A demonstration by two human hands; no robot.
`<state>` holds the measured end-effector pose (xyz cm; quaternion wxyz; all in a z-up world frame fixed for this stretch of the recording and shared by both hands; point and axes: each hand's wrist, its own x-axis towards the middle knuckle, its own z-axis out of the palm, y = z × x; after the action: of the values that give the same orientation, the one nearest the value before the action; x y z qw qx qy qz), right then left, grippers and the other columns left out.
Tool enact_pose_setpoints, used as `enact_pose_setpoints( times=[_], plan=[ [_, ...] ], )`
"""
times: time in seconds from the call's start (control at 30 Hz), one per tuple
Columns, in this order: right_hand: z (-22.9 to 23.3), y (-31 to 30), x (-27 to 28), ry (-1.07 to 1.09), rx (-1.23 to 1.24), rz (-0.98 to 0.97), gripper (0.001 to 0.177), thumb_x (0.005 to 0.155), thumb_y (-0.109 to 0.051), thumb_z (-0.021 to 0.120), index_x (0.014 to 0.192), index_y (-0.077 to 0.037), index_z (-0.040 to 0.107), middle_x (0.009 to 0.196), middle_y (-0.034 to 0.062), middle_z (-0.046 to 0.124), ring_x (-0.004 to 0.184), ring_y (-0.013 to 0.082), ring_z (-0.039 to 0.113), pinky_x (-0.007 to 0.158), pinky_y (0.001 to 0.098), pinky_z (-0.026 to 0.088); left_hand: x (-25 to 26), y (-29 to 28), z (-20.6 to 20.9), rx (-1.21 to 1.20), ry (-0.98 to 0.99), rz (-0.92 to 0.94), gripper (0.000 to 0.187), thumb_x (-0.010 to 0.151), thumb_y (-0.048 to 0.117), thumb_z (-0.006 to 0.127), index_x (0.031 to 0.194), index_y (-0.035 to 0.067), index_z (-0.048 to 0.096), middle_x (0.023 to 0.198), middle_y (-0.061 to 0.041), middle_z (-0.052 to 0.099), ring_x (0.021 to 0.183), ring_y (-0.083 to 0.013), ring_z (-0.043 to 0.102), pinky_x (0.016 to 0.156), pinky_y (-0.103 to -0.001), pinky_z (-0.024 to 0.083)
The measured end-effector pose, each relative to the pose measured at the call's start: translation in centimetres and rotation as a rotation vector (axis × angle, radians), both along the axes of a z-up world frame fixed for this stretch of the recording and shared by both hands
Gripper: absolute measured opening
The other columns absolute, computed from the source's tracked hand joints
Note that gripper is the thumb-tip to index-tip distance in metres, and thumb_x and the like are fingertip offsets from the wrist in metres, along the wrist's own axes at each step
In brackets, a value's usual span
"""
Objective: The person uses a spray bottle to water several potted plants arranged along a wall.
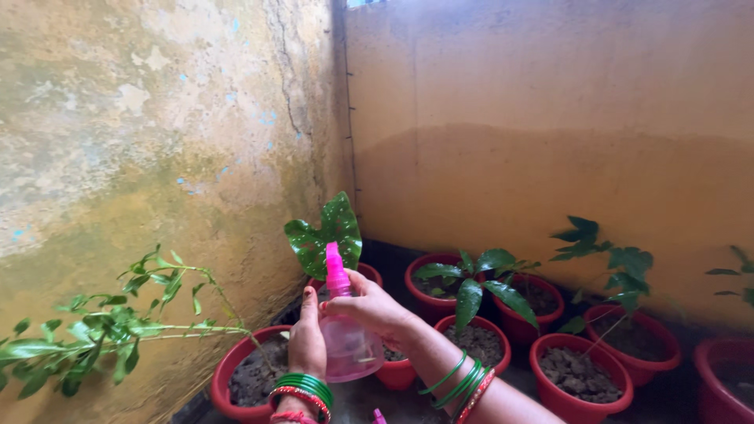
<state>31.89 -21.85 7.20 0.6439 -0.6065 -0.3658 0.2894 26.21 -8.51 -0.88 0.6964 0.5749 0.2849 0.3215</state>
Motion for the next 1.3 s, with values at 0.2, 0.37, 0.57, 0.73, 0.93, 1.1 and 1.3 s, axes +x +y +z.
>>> enact_pose_setpoints(
  times=[0.2,0.37,0.57,0.73,0.93,1.1,1.3],
  plan=[
    [0.1,0.4,0.4,-0.031,0.01,-0.003,0.056,0.081,-0.012,0.074,0.134,-0.008,0.057,0.099,0.0056,0.073,0.09,0.0128,0.07,0.081,0.0293,0.057,0.0,0.2,0.9,0.072,0.074,-0.028,0.083,0.098,0.07,0.038,0.105,-0.001,0.08,0.109,-0.017,0.078,0.101,-0.0256,0.069,0.091,-0.038,0.052],
    [0.4,1.2,0.2,-0.054,0.105,0.082,0.052,0.081,-0.008,0.074,0.131,-0.002,0.061,0.103,0.0054,0.073,0.093,0.0134,0.071,0.085,0.0297,0.058,-0.6,0.8,1.0,0.135,0.131,0.069,0.079,0.098,0.071,0.039,0.109,0.004,0.079,0.111,-0.013,0.075,0.105,-0.0207,0.066,0.094,-0.035,0.048],
    [0.0,2.1,0.1,-0.027,0.0,0.043,0.049,0.08,-0.009,0.073,0.127,-0.011,0.058,0.099,0.0047,0.072,0.091,0.0132,0.071,0.084,0.0302,0.057,-0.7,1.6,-0.3,-0.022,-0.07,0.028,0.076,0.097,0.067,0.045,0.107,0.0,0.078,0.11,-0.012,0.076,0.1,-0.0192,0.067,0.091,-0.035,0.051],
    [-1.4,3.5,1.3,-0.056,0.042,0.114,0.038,0.083,-0.011,0.075,0.118,-0.001,0.063,0.098,0.0063,0.071,0.091,0.0151,0.07,0.084,0.0311,0.057,-1.2,1.4,0.1,-0.074,-0.033,0.057,0.074,0.097,0.066,0.046,0.109,0.0,0.077,0.112,-0.01,0.074,0.1,-0.0196,0.065,0.091,-0.034,0.05],
    [-1.0,3.8,3.2,-0.038,-0.021,0.056,0.036,0.081,-0.012,0.075,0.115,-0.004,0.064,0.1,0.0064,0.074,0.091,0.0142,0.071,0.083,0.0303,0.058,0.8,1.8,0.0,-0.181,-0.187,-0.015,0.065,0.097,0.063,0.049,0.114,0.005,0.075,0.117,-0.008,0.071,0.102,-0.0169,0.062,0.091,-0.032,0.05],
    [-1.0,3.0,4.5,-0.059,0.056,0.132,0.04,0.086,-0.014,0.075,0.121,-0.002,0.061,0.102,0.0074,0.073,0.093,0.0142,0.07,0.083,0.0307,0.057,1.8,1.1,0.7,-0.089,-0.127,0.02,0.068,0.098,0.062,0.048,0.11,0.001,0.077,0.11,-0.009,0.075,0.098,-0.0165,0.066,0.088,-0.032,0.051],
    [-1.1,0.8,5.9,0.012,0.041,0.123,0.047,0.083,-0.01,0.072,0.127,-0.002,0.057,0.102,0.0077,0.072,0.089,0.0145,0.071,0.079,0.0319,0.058,3.7,-0.4,0.4,-0.154,-0.115,-0.033,0.07,0.1,0.062,0.048,0.108,-0.002,0.076,0.106,-0.011,0.073,0.094,-0.0191,0.065,0.086,-0.034,0.052]
  ],
)
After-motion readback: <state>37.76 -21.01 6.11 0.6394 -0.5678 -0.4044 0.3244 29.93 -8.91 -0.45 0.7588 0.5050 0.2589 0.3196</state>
